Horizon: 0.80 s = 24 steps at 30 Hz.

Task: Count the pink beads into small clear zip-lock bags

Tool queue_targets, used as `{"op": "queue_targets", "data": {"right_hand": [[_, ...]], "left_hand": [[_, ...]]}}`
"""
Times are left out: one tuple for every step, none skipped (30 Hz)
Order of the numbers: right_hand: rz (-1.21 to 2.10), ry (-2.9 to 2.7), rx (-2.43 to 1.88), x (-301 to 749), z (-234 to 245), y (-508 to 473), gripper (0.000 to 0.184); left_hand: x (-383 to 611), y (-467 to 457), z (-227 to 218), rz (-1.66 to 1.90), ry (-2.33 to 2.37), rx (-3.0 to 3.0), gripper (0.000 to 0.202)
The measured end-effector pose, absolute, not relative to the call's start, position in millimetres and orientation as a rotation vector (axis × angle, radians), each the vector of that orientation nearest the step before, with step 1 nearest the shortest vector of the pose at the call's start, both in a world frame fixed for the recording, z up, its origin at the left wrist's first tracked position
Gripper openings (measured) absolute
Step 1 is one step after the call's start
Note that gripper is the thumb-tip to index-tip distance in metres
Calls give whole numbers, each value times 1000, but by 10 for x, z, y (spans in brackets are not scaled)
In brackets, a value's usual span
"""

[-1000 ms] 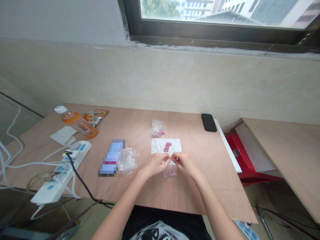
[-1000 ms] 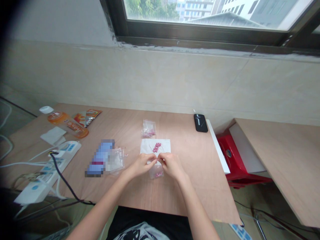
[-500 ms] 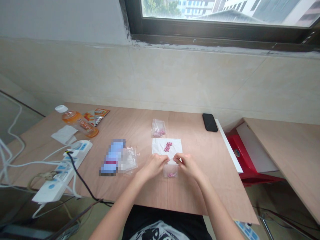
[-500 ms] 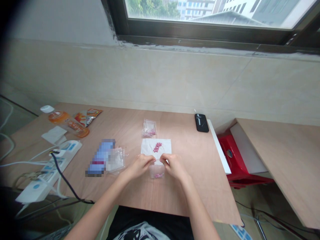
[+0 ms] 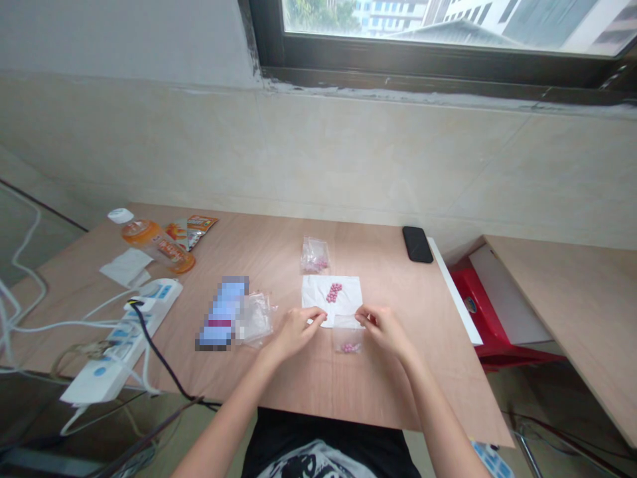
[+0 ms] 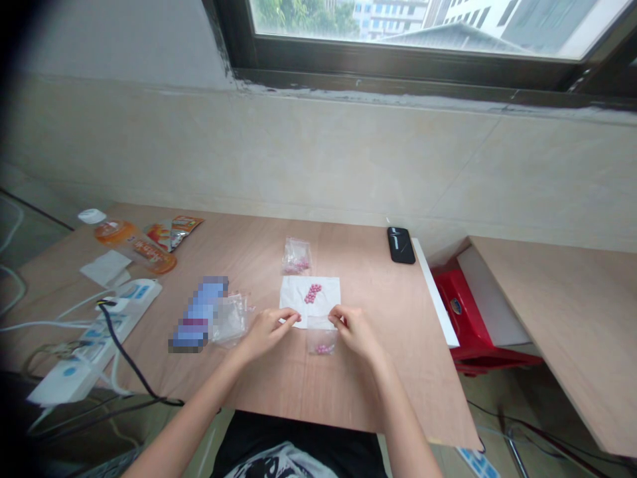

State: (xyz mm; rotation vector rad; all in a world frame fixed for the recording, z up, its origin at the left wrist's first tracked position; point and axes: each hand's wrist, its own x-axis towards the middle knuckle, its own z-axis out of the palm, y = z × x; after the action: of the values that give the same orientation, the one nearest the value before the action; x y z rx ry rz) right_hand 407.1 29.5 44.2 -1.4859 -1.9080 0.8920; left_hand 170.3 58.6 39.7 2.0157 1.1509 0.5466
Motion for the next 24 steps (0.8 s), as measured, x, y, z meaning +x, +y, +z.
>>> {"op": "queue_targets", "data": {"right_hand": [[905,-1913,-1471,4060,446,297,19],[914,-1921,-1458,4045,448,301,18],[918,-1929,-1448,4029,448,306,18],[919,-1934,-1442,4013,447,313,18],[917,-1937,-1440,3999,446,320,18],[916,-1937,-1440,3989,445,326,18],[920,-1934,-1441,3981,445,332,19],[925,-1927,-1441,3976,446,337,18],[930,-1919,-1439,3974,447,341,19],[934,-1909,-1434,3972,448,345,19],[938,-1898,-1426,3970,447,348,20],[943,-1885,-1415,3967,442,351,21],[950,-1863,-1406,3965,431,354,21],[960,-1828,-1402,3962,410,358,20],[969,-1776,-1406,3959,377,363,19],[972,-1702,-1418,3956,331,370,21],[967,-1611,-1433,3954,272,378,25],[950,-1512,-1453,3950,202,385,27],[917,-1410,-1468,3946,124,391,28],[892,-1336,-1474,3939,44,395,30],[880,-1293,-1487,3930,-35,395,32],[863,-1266,-1504,3919,-107,390,33],[834,-1254,-1526,3907,-169,382,34],[791,-1251,-1558,3894,-218,371,34]], "left_hand": [[1712,576,386,576,1141,1973,28],[1724,568,373,598,1125,1943,28],[1739,562,359,613,1108,1927,27],[1755,558,347,627,1096,1921,27],[1769,555,336,639,1091,1921,27],[1782,553,329,655,1092,1918,29],[1791,550,324,672,1098,1906,29],[1799,544,322,686,1100,1885,29],[1804,536,320,694,1093,1860,28],[1809,526,317,698,1079,1833,28],[1813,513,312,700,1060,1807,27],[1816,500,304,702,1043,1782,27],[1819,487,292,707,1028,1758,27],[1821,478,279,716,1021,1732,27],[1821,475,265,728,1022,1705,28],[1819,481,252,748,1030,1673,29],[1815,497,243,777,1048,1638,30],[1808,528,239,810,1071,1601,31],[1798,573,241,847,1096,1568,31],[1788,636,249,888,1116,1539,31],[1778,716,261,925,1126,1513,31],[1771,814,276,966,1128,1492,30],[1767,927,291,1002,1119,1473,30],[1770,1054,305,1035,1109,1444,30]]}}
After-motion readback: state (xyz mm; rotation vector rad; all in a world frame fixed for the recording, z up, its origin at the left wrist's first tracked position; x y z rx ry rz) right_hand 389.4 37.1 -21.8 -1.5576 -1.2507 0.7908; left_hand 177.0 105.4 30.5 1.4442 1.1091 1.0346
